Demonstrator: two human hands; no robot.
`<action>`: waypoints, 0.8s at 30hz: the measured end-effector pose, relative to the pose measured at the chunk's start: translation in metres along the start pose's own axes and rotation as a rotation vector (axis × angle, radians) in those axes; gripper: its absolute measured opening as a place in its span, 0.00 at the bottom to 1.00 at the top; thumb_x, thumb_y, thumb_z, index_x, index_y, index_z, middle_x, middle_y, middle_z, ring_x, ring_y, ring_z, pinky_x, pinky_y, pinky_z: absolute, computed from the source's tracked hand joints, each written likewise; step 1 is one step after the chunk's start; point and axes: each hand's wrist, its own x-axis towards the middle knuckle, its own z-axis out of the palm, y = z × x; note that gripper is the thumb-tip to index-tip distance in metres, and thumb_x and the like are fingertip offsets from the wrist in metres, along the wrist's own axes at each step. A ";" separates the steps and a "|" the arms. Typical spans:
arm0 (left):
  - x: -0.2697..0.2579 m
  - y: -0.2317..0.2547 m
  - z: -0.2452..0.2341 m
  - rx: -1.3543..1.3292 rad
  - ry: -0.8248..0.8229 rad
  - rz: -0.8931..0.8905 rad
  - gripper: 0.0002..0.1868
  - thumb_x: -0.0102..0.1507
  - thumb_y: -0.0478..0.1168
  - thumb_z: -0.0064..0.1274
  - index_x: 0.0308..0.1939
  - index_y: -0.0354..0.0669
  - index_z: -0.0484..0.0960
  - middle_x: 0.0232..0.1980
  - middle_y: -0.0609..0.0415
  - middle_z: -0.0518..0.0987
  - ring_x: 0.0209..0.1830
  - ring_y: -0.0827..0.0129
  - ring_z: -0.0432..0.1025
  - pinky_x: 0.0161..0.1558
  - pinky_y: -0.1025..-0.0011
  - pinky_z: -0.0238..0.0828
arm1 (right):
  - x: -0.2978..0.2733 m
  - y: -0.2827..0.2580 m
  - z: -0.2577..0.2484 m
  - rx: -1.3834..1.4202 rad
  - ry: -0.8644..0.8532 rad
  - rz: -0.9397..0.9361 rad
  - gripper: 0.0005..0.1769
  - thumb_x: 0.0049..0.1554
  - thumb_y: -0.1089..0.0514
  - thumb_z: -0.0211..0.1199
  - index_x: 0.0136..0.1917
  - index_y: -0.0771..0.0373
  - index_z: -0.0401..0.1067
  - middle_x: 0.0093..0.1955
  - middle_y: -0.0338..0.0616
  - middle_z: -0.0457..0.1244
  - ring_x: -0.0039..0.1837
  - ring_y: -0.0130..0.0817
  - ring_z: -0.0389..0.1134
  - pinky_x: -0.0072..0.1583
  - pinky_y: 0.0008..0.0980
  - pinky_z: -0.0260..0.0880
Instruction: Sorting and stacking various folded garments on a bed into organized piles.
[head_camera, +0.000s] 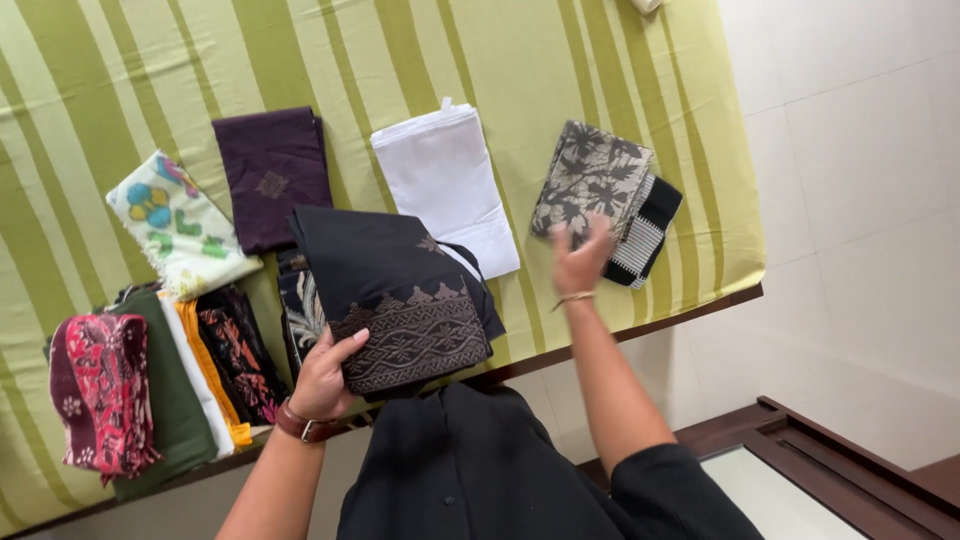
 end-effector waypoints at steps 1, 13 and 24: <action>0.016 -0.015 -0.026 0.003 -0.010 0.001 0.20 0.65 0.30 0.49 0.62 0.43 0.77 0.46 0.33 0.82 0.42 0.44 0.80 0.40 0.44 0.80 | -0.007 -0.028 -0.007 -0.002 0.010 0.000 0.35 0.56 0.53 0.76 0.68 0.72 0.65 0.62 0.68 0.62 0.66 0.64 0.63 0.70 0.54 0.58; 0.050 -0.030 -0.043 0.139 -0.088 -0.078 0.23 0.68 0.35 0.47 0.68 0.48 0.72 0.49 0.34 0.81 0.43 0.45 0.80 0.40 0.44 0.80 | -0.049 -0.114 -0.041 1.231 -1.084 1.088 0.35 0.62 0.64 0.59 0.80 0.54 0.56 0.63 0.63 0.67 0.58 0.50 0.73 0.58 0.48 0.76; 0.047 0.004 0.074 0.171 -0.027 0.040 0.25 0.69 0.41 0.53 0.70 0.48 0.70 0.58 0.38 0.78 0.52 0.50 0.76 0.48 0.49 0.79 | 0.065 -0.202 -0.067 0.992 -0.910 0.328 0.44 0.54 0.74 0.68 0.79 0.51 0.63 0.74 0.47 0.61 0.68 0.34 0.62 0.71 0.40 0.64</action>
